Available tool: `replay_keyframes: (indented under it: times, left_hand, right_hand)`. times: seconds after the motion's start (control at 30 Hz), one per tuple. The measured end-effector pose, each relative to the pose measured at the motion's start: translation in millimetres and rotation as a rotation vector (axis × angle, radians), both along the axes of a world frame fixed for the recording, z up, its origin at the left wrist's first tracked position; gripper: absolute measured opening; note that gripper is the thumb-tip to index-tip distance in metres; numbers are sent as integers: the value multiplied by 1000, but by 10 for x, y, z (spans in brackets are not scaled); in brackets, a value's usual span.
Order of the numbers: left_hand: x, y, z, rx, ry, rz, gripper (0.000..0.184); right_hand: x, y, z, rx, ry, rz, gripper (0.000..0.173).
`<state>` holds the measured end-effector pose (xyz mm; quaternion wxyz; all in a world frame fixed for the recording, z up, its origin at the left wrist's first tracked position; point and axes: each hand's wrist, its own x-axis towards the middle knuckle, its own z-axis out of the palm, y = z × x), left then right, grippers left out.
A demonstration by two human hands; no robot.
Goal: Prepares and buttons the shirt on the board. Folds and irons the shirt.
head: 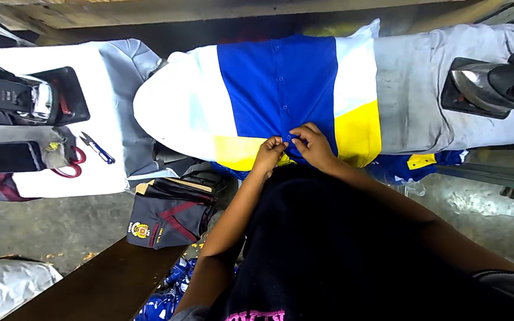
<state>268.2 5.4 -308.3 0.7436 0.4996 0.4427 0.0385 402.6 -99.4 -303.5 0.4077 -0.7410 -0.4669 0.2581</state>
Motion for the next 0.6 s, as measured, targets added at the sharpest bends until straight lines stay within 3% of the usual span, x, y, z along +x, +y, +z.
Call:
replay_keyframes:
  times: [0.3, 0.47, 0.6]
  left_hand:
    - [4, -2, -9, 125, -7, -28, 6]
    - [38, -36, 48, 102, -4, -7, 7]
    - [33, -53, 73, 97, -8, -19, 6]
  right_hand:
    - [83, 30, -168, 151, -418, 216, 13]
    - [84, -8, -213, 190, -321, 147, 11]
    - [85, -76, -164, 73, -64, 105, 12]
